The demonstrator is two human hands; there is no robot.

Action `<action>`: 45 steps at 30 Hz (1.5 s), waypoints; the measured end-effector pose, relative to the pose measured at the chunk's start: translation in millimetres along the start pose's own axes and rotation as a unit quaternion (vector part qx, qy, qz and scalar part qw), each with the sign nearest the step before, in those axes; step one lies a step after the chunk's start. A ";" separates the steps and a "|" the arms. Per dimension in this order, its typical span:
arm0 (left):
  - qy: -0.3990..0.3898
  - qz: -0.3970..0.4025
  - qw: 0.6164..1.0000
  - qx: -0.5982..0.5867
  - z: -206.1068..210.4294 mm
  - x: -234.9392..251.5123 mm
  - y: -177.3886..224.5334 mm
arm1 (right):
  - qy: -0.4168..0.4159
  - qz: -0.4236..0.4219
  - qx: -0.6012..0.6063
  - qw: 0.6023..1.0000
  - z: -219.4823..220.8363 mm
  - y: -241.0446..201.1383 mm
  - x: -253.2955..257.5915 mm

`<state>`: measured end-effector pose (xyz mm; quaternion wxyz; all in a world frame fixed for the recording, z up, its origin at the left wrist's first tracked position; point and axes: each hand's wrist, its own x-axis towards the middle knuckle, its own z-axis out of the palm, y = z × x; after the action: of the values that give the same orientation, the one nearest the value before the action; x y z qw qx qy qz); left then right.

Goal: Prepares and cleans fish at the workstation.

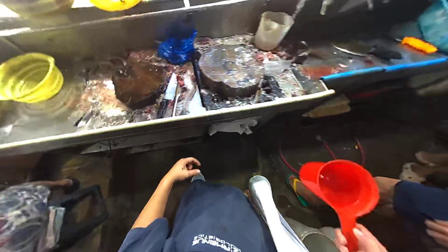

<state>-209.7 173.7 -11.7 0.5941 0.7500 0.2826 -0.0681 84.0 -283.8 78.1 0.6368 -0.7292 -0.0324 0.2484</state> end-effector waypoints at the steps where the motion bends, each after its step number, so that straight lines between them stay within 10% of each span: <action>1: -0.027 0.073 0.996 -0.049 -17.4 -16.2 11.8 | -0.046 -0.023 0.003 0.999 31.0 -16.6 9.7; 5: -0.121 0.268 0.949 -0.113 -60.7 -81.6 80.5 | -0.211 -0.077 0.030 0.974 148.0 -84.0 41.8; 11: -0.062 0.383 0.921 -0.034 -82.3 -116.9 98.6 | -0.350 -0.035 0.044 0.935 313.1 -168.5 77.4; 21: 0.155 0.369 0.916 -0.039 -118.4 -125.7 97.2 | -0.257 0.055 -0.029 0.964 510.2 -160.3 162.9; 26: 0.328 0.342 0.880 -0.027 -191.0 -158.0 103.0 | -0.209 0.039 -0.089 0.973 549.4 -129.2 211.5; 32: 0.281 0.260 0.922 -0.055 -265.2 -223.9 73.5 | -0.233 0.061 -0.128 0.962 541.4 -113.4 241.8; 37: 0.464 0.200 0.862 -0.051 -323.0 -202.7 34.4 | -0.219 0.058 -0.224 0.948 555.3 -128.8 237.9; 45: 0.452 0.174 0.873 -0.054 -408.7 -144.8 -21.1 | -0.010 -0.329 -0.549 0.768 593.1 -138.0 161.8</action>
<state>-436.2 506.8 150.1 0.4432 0.7031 0.3884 0.3981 23.2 342.0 117.7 0.1700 -0.8969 -0.4072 -0.0290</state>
